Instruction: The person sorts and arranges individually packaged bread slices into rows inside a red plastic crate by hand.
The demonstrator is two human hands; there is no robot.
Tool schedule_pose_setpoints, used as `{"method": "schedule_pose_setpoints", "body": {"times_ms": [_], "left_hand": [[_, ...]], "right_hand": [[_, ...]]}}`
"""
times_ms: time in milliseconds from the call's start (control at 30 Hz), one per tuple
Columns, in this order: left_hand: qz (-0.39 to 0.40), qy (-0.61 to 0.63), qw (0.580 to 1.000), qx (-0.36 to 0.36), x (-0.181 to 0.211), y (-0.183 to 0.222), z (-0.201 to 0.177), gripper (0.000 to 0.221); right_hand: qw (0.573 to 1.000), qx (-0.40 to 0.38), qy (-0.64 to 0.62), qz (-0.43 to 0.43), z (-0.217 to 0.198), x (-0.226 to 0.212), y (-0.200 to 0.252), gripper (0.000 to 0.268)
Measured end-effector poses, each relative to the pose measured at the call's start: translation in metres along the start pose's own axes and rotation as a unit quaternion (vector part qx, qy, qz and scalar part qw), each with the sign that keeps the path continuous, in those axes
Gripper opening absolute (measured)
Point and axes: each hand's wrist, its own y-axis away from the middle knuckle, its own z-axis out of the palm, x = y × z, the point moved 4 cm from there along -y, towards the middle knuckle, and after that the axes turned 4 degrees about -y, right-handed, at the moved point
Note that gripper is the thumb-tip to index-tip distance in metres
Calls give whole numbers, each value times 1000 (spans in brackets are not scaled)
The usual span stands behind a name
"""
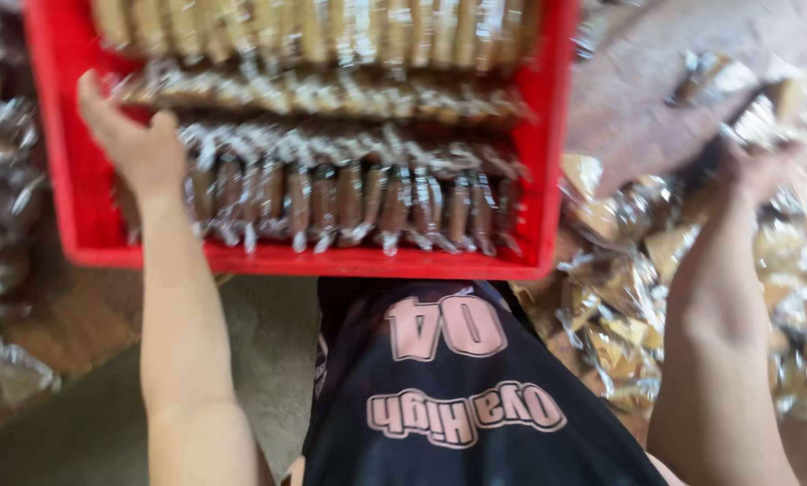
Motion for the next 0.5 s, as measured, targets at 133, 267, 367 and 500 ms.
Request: {"method": "schedule_pose_setpoints", "body": {"times_ms": [133,267,367,500], "left_hand": [[-3,97,995,-1,2,-8,-15,75],[69,31,997,9,13,-28,-16,66],[15,136,990,-40,14,-54,-1,66],[-22,74,994,-78,-9,-90,29,72]], "right_hand": [[953,-48,-295,41,3,-42,-1,40],[853,-248,-458,41,12,-105,13,36],[813,-303,-495,39,13,-190,84,42],[703,-450,-544,81,37,-368,225,49]]}}
